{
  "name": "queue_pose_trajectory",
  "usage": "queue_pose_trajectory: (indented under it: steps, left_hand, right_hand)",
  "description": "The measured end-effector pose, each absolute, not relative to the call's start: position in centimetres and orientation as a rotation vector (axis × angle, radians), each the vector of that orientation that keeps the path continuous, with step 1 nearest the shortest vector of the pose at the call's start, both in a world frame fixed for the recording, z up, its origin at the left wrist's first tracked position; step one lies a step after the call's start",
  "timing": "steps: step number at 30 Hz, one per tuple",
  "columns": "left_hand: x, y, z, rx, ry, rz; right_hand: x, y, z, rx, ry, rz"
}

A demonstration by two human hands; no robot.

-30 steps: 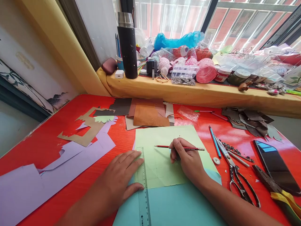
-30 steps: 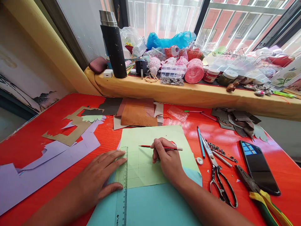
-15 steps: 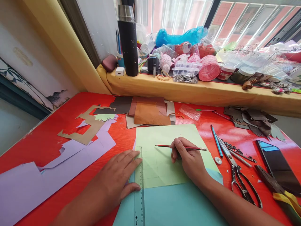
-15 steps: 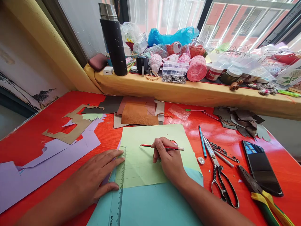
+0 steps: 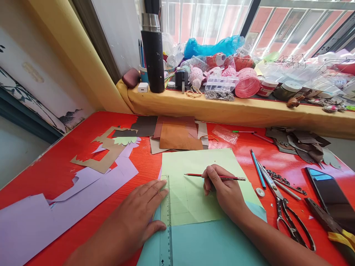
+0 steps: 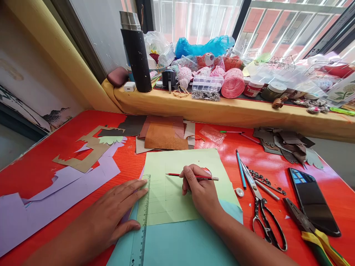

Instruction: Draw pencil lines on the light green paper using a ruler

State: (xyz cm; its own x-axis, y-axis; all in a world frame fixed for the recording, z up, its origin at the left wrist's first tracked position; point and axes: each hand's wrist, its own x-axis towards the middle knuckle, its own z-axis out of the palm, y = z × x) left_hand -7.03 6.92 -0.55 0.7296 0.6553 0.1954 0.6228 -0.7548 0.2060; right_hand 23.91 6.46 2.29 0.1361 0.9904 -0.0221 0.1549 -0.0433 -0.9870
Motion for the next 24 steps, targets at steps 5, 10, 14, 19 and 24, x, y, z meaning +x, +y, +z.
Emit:
queue_pose_trajectory:
  steps: [5, 10, 14, 19, 24]
  left_hand:
    - [-6.76, 6.78, -0.4, 2.869, 1.062, 0.34]
    - [-6.76, 6.9, -0.67, 2.877, 1.047, 0.376]
    - [-6.79, 6.73, -1.02, 2.854, 1.051, 0.395]
    - [-6.6, 6.69, -0.74, 2.884, 1.056, 0.299]
    - [-6.78, 6.91, -0.5, 2.831, 1.04, 0.295]
  right_hand:
    - [23.9, 6.44, 2.29, -1.4, -1.204, 1.058]
    - [23.88, 6.43, 2.26, -1.398, -1.189, 1.079]
    - [23.87, 6.5, 2.19, -1.407, -1.191, 1.08]
    - [23.82, 6.52, 2.27, -1.41, -1.178, 1.098]
    - [23.88, 6.42, 2.3, -1.413, -1.177, 1.099]
